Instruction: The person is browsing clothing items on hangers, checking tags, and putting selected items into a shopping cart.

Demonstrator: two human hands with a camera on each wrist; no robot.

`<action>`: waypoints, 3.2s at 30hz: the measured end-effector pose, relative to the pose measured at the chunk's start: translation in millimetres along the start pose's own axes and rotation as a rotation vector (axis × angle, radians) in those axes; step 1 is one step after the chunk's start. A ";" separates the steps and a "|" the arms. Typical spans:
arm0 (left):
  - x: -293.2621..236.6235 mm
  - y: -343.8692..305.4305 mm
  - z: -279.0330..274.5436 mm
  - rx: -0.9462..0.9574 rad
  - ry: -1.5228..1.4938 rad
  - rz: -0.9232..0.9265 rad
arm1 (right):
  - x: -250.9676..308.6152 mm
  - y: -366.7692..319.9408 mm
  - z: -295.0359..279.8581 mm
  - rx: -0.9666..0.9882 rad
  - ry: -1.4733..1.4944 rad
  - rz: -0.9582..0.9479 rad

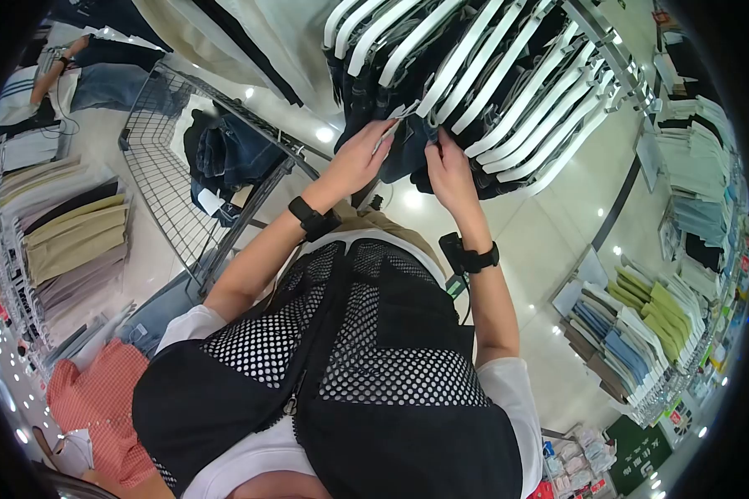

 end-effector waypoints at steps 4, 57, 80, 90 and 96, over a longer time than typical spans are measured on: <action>3.8 2.2 3.5 -0.170 -0.079 0.003 | -18.7 1.6 3.7 -0.040 -0.014 -0.061; -10.5 -13.2 8.1 0.090 -0.194 0.058 | -22.2 -16.8 -23.9 0.640 0.531 -0.064; -23.5 -26.3 -13.6 -0.114 -0.274 -0.094 | -27.9 -7.9 -21.0 0.598 0.397 -0.085; -27.2 -21.0 -23.7 -0.174 -0.129 -0.140 | -22.7 -7.2 -22.8 0.570 0.399 -0.116; -19.0 -22.2 -15.7 -0.129 -0.240 -0.054 | -9.0 -9.6 -19.3 0.550 0.507 -0.066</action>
Point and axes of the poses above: each hand's wrist, its own y-axis towards the middle knuckle, its own z-axis out of the palm, x = y × z, the point moved 1 cm from there along y, towards the middle knuckle, and after that the axes turned 3 degrees about x, right-handed, at the moved point
